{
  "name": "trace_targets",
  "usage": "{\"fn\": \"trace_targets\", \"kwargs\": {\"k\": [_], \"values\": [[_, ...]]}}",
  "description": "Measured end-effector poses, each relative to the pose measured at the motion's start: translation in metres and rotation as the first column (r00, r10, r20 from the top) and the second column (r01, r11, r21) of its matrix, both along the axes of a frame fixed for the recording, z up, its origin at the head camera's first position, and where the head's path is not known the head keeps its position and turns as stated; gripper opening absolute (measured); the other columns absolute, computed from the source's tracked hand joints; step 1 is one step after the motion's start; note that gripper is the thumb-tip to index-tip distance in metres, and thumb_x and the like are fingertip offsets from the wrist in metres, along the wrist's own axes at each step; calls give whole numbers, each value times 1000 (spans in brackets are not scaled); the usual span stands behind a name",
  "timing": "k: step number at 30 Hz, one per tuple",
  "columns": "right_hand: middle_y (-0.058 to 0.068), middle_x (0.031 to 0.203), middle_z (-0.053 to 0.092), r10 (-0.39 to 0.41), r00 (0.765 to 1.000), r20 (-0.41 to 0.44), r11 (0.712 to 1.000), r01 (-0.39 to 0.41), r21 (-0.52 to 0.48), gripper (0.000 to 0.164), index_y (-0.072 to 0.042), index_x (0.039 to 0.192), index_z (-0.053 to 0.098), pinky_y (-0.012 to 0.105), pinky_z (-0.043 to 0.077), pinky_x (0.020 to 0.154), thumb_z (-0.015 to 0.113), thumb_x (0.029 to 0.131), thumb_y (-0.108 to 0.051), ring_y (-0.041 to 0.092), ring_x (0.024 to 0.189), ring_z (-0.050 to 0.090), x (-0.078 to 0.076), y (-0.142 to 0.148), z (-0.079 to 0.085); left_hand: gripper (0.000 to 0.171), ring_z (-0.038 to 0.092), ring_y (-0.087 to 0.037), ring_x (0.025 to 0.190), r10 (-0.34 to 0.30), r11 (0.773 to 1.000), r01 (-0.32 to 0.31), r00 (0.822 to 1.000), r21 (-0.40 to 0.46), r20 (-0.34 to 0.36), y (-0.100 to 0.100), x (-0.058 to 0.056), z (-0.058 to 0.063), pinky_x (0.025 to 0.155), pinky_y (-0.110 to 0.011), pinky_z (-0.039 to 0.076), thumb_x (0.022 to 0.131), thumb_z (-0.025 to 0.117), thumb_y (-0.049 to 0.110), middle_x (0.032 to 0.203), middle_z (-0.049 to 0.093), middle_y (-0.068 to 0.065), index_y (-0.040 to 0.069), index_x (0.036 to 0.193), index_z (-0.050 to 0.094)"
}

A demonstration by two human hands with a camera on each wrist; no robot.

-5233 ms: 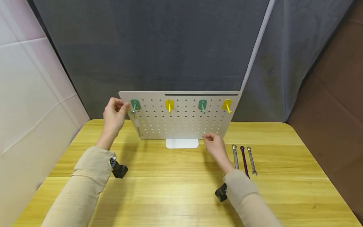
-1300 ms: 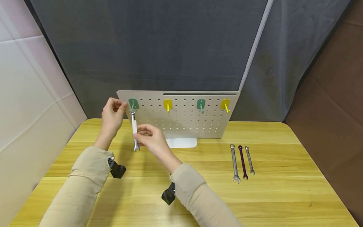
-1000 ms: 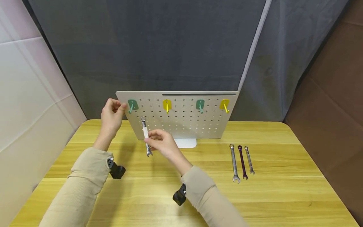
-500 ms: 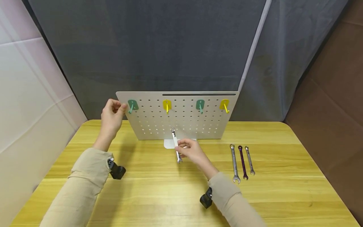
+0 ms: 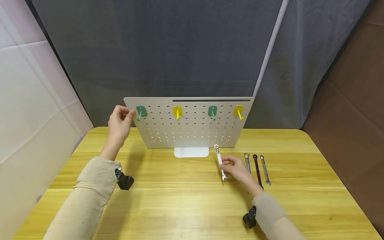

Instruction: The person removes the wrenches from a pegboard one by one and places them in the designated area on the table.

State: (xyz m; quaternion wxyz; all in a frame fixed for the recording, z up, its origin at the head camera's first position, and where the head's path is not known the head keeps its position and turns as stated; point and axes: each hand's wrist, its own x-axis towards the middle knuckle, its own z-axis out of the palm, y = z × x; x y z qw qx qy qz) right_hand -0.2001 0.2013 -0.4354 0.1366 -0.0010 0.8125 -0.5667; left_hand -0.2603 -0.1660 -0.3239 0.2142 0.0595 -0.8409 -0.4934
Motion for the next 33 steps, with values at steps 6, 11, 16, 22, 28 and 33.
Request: {"fn": "trace_targets", "kwargs": {"k": [6, 11, 16, 22, 28, 33], "values": [[-6, 90, 60, -27, 1000, 6, 999, 27, 23, 49, 16, 130, 42, 19, 53, 67, 61, 92, -9, 0, 74, 60, 4, 42, -7, 27, 45, -15, 82, 6, 1000, -6, 1000, 1, -6, 0, 0, 0, 73, -21, 37, 97, 54, 21, 94, 54, -11, -3, 107, 49], [-14, 87, 57, -65, 997, 34, 998, 64, 23, 52, 16, 132, 38, 17, 52, 70, 60, 93, -10, -3, 74, 59, 5, 71, -8, 26, 44, -15, 82, 10, 1000, -10, 1000, 5, -7, 0, 1, 0, 73, -22, 37, 97, 54, 21, 93, 54, -11, -3, 107, 49], [-19, 85, 56, -96, 995, 41, 994, 94, 48, 55, 18, 134, 34, 17, 52, 70, 58, 94, -9, -6, 75, 59, 7, 98, -6, 26, 44, -15, 81, 7, 1000, -7, 1000, 1, -5, 0, 1, 1, 72, -22, 37, 97, 54, 21, 91, 52, -9, -3, 107, 50], [-22, 81, 58, -133, 989, 69, 991, 131, 41, 57, 21, 134, 30, 15, 52, 70, 57, 93, -8, -7, 74, 59, 8, 123, -5, 26, 44, -15, 81, 9, 1000, -9, 1000, 0, -9, 1, 2, 1, 72, -22, 37, 97, 54, 22, 92, 53, -10, -3, 106, 50], [-23, 82, 57, -156, 983, 101, 986, 148, 77, 59, 21, 137, 26, 14, 52, 72, 54, 95, -10, -9, 76, 58, 9, 138, -5, 27, 45, -15, 83, 2, 1000, -2, 1000, 0, -1, 1, 1, 1, 73, -23, 37, 97, 54, 22, 93, 54, -10, -3, 107, 50], [-20, 86, 58, -158, 981, 109, 982, 145, 125, 60, 20, 138, 24, 15, 52, 73, 53, 97, -12, -9, 76, 57, 10, 147, -5, 26, 45, -15, 82, 8, 1000, -8, 1000, -5, -8, 0, 1, 0, 73, -22, 37, 97, 54, 21, 92, 53, -10, -3, 107, 50]]}}
